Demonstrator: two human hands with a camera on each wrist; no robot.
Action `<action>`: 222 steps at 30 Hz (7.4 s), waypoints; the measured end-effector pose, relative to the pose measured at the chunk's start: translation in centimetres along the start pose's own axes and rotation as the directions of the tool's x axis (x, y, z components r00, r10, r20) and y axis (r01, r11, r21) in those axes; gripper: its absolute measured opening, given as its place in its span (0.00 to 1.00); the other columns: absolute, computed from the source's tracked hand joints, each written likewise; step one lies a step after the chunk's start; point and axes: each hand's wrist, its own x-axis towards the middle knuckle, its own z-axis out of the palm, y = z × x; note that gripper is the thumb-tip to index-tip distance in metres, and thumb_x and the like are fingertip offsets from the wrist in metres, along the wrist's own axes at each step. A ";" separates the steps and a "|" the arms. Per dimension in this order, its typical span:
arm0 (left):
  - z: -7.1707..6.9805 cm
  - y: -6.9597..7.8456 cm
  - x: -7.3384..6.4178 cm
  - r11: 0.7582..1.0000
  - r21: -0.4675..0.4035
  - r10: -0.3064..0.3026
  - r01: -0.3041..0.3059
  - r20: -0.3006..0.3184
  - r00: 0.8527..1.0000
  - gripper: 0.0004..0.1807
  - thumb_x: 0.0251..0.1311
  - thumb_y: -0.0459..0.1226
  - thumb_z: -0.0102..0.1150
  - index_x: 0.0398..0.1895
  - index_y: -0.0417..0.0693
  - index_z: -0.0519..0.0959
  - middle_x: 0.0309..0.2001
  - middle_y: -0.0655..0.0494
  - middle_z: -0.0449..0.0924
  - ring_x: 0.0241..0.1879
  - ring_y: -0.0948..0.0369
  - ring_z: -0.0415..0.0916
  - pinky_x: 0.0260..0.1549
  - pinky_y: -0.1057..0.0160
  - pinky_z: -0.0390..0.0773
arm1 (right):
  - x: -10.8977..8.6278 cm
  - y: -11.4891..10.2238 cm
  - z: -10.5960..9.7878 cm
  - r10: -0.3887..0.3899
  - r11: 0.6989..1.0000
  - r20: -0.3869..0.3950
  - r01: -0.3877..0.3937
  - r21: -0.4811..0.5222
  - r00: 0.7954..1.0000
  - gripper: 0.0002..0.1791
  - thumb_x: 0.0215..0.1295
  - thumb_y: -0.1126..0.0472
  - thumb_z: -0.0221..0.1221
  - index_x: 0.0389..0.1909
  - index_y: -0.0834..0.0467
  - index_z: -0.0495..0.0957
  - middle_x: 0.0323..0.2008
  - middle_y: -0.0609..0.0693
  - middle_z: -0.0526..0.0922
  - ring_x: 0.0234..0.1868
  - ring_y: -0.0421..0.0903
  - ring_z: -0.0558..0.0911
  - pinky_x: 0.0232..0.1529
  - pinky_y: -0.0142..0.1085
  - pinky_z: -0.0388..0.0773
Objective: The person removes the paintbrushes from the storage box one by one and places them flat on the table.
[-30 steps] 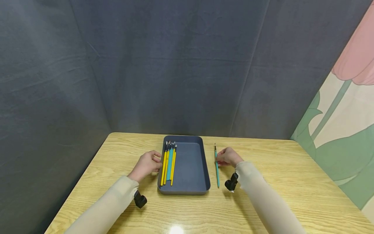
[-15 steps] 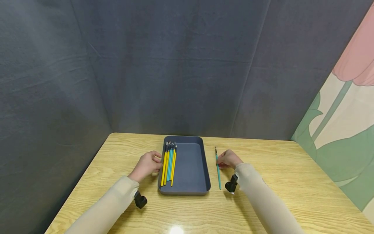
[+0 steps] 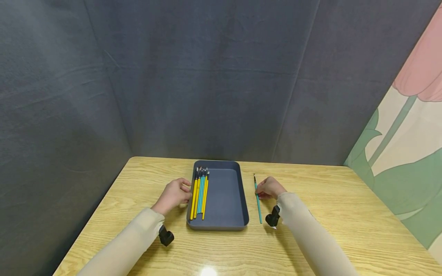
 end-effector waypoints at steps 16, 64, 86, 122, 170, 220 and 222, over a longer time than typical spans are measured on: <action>-0.1 -0.1 0.0 1.000 0.012 0.016 -0.016 0.013 1.000 0.20 0.52 0.26 0.61 0.52 0.35 0.76 0.40 0.42 0.79 0.30 0.58 0.81 0.31 0.62 0.86 | -0.6 0.0 -0.7 -0.036 0.999 0.057 0.033 0.038 0.998 0.08 0.62 0.72 0.57 0.39 0.74 0.76 0.27 0.53 0.82 0.25 0.41 0.81 0.32 0.33 0.85; 0.0 -0.1 -0.1 1.000 0.001 0.013 -0.013 0.004 1.000 0.20 0.52 0.26 0.61 0.51 0.35 0.76 0.41 0.42 0.79 0.31 0.57 0.81 0.32 0.60 0.86 | -3.5 -10.6 7.0 -0.180 0.968 0.128 0.152 0.200 0.975 0.13 0.66 0.67 0.58 0.48 0.69 0.75 0.38 0.55 0.81 0.28 0.41 0.81 0.47 0.43 0.85; 0.0 -0.2 0.0 1.000 -0.009 0.002 -0.002 0.014 1.000 0.20 0.53 0.26 0.59 0.52 0.35 0.75 0.42 0.42 0.79 0.32 0.57 0.81 0.32 0.61 0.86 | -0.4 -10.6 12.0 -0.053 0.981 0.060 0.041 0.189 0.997 0.05 0.62 0.70 0.59 0.37 0.68 0.76 0.31 0.56 0.80 0.24 0.43 0.77 0.37 0.38 0.87; 0.2 -0.1 -0.2 1.000 -0.021 0.012 -0.012 0.002 1.000 0.20 0.51 0.25 0.60 0.51 0.35 0.75 0.40 0.41 0.80 0.30 0.57 0.81 0.31 0.62 0.86 | 1.4 -9.4 14.4 0.065 0.992 0.034 -0.068 0.109 0.997 0.06 0.53 0.75 0.64 0.29 0.68 0.75 0.18 0.53 0.74 0.16 0.44 0.77 0.27 0.37 0.86; 0.2 -0.3 -0.1 1.000 -0.024 0.004 -0.003 0.013 1.000 0.20 0.52 0.24 0.58 0.51 0.35 0.75 0.41 0.41 0.80 0.31 0.58 0.81 0.32 0.61 0.86 | 1.4 -9.8 15.4 0.069 0.996 -0.020 -0.068 0.064 0.997 0.03 0.53 0.76 0.64 0.28 0.69 0.78 0.19 0.58 0.80 0.16 0.46 0.80 0.25 0.39 0.86; 0.3 -0.1 -0.1 1.000 -0.015 -0.003 0.003 0.009 1.000 0.19 0.52 0.25 0.60 0.50 0.35 0.75 0.39 0.42 0.80 0.30 0.58 0.80 0.31 0.61 0.86 | -0.9 -10.6 12.8 0.006 0.988 0.087 -0.019 0.153 0.996 0.10 0.57 0.75 0.60 0.41 0.74 0.80 0.29 0.58 0.81 0.23 0.44 0.80 0.38 0.38 0.87; 0.3 -0.2 -0.1 1.000 -0.013 -0.001 0.001 0.009 1.000 0.19 0.51 0.25 0.60 0.50 0.35 0.75 0.39 0.42 0.80 0.30 0.58 0.80 0.31 0.61 0.86 | -1.0 -10.8 12.6 -0.016 0.988 0.102 0.000 0.155 0.995 0.11 0.58 0.75 0.60 0.42 0.73 0.80 0.30 0.57 0.82 0.24 0.44 0.80 0.38 0.38 0.87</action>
